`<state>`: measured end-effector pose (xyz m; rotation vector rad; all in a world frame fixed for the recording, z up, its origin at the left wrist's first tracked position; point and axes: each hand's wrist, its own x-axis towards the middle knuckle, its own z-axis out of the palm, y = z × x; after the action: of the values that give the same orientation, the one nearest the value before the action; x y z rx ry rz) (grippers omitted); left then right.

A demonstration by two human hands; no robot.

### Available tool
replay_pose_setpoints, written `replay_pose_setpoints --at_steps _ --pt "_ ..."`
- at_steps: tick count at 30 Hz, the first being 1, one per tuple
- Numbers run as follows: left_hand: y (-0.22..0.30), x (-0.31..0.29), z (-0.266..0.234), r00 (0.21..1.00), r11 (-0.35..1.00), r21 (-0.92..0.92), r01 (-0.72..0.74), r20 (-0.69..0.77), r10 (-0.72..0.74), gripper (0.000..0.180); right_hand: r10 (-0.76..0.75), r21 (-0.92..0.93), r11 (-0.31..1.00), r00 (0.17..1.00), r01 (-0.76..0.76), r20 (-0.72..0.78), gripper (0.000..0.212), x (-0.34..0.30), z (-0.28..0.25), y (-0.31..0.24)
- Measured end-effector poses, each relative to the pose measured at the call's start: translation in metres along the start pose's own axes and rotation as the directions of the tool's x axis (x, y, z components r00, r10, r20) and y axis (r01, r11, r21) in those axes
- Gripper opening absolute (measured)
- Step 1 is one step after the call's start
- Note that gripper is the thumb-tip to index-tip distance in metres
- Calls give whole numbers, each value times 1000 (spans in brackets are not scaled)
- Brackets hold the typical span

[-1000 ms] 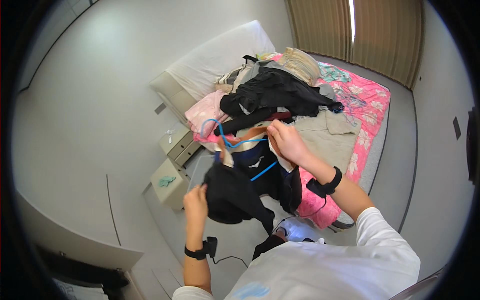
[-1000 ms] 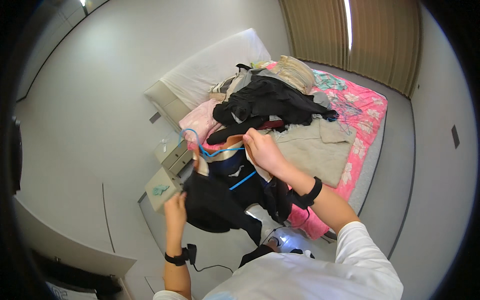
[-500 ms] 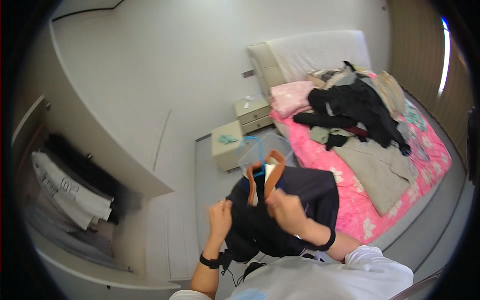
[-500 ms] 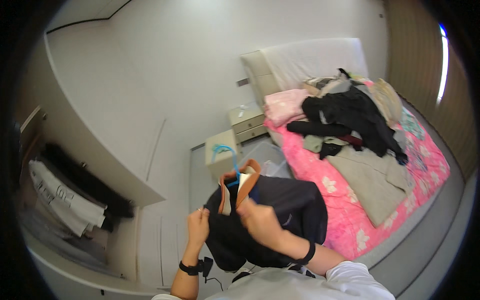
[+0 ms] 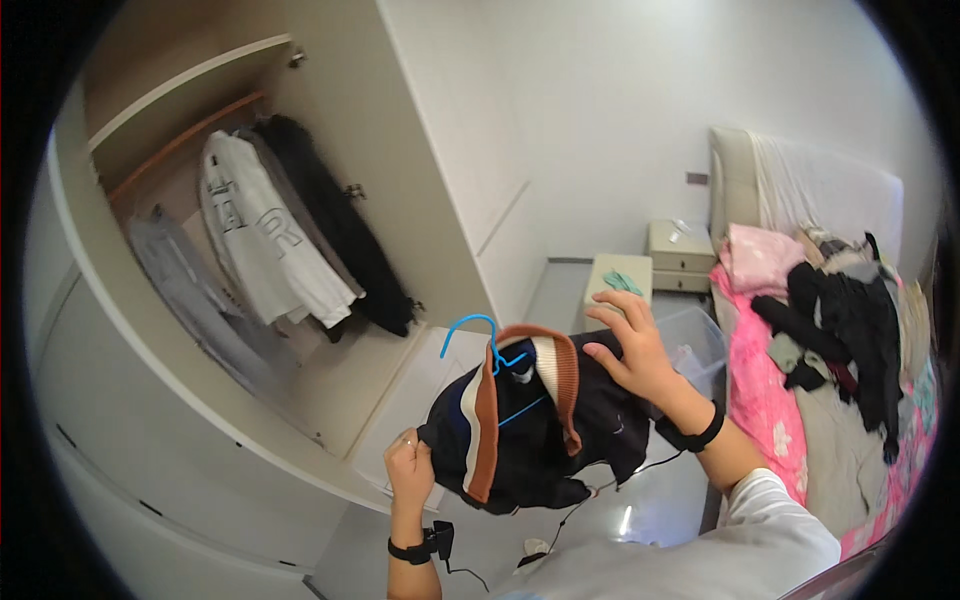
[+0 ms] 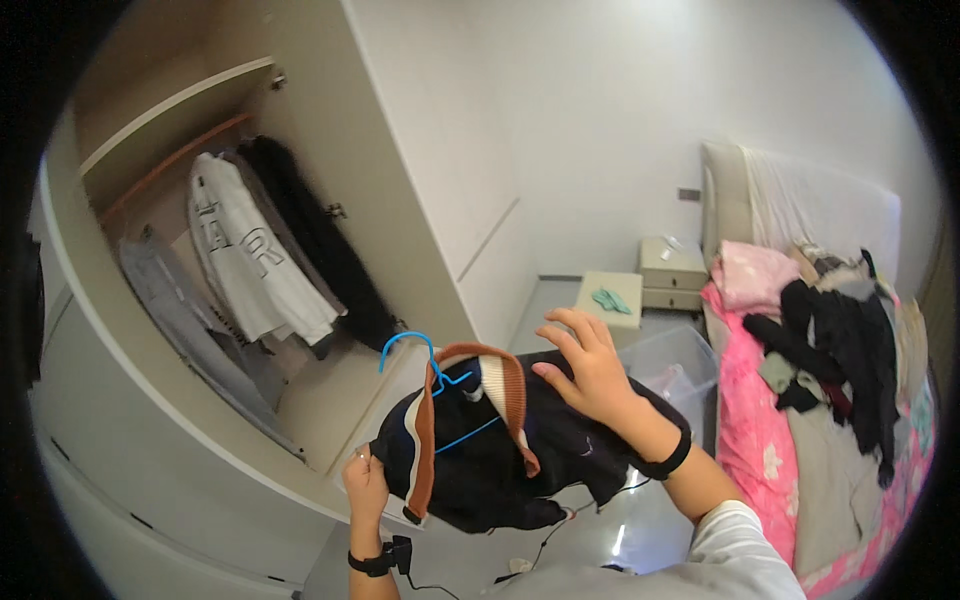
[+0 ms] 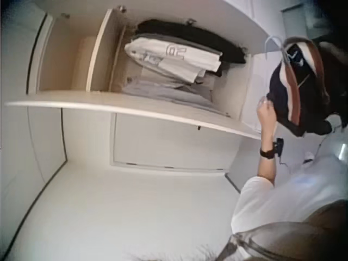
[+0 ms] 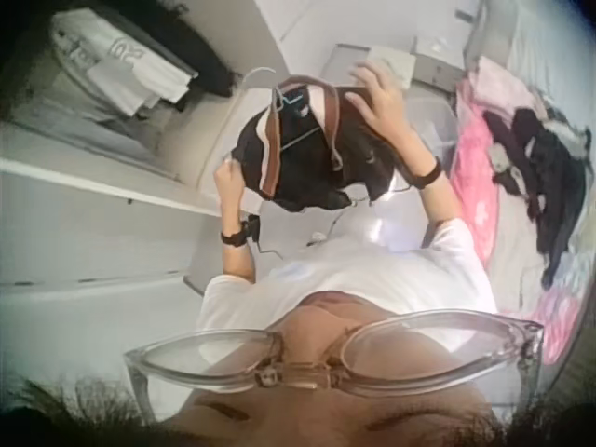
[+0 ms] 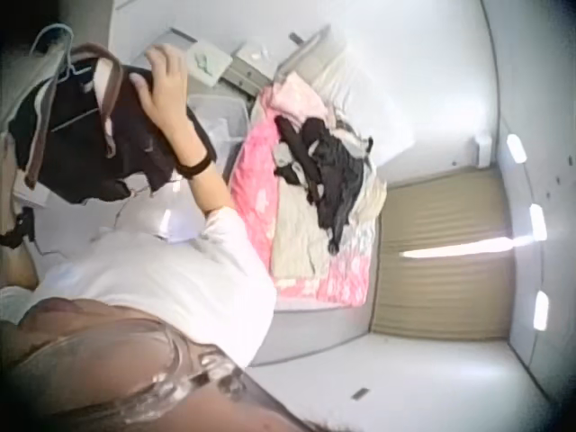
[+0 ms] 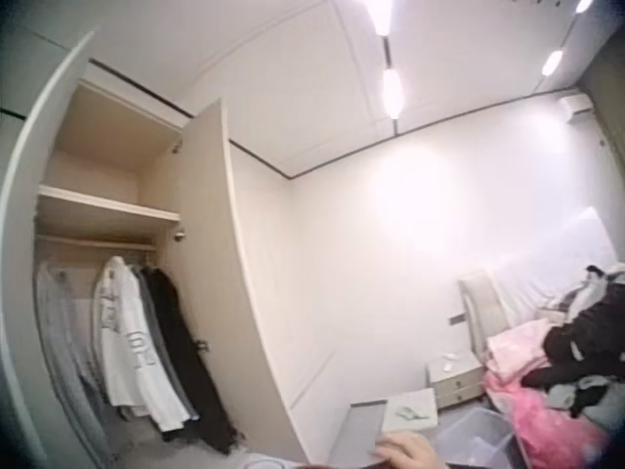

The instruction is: The person picks up several garments from a pile on a bed, places each one onto a clothes hanger, and hangs the hangers on a rod inside a wardrobe.

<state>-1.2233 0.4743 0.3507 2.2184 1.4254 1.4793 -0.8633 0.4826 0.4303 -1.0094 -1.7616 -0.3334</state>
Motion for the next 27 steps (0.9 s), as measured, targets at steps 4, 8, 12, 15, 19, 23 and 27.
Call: replay_pose_setpoints --at_steps 4,8,12,15,19,23,27 --pt "-26 10 -42 989 983 133 -123 -59 132 20 -140 169 982 919 82 368 24 17 86 28" --pt "-62 23 -64 974 954 275 -121 -151 167 16 -91 364 923 846 -127 526 18 26 132 3" --pt "-94 36 -73 999 930 366 -19 -20 28 11 -51 395 883 784 -253 618 18 41 153 -30" --pt "-115 41 -68 996 890 450 76 -84 -43 26 205 424 727 760 -540 617 23 36 192 -25" --pt "-117 41 -80 962 863 443 242 -223 -156 61 329 532 518 730 -670 599 27 66 230 -38" --pt "-110 22 -91 951 893 374 248 -269 -151 62 313 558 497 737 -664 599 30 123 284 -56" --pt "-98 0 -106 939 913 343 220 -327 -104 50 247 636 512 808 -577 534 29 190 339 -84"
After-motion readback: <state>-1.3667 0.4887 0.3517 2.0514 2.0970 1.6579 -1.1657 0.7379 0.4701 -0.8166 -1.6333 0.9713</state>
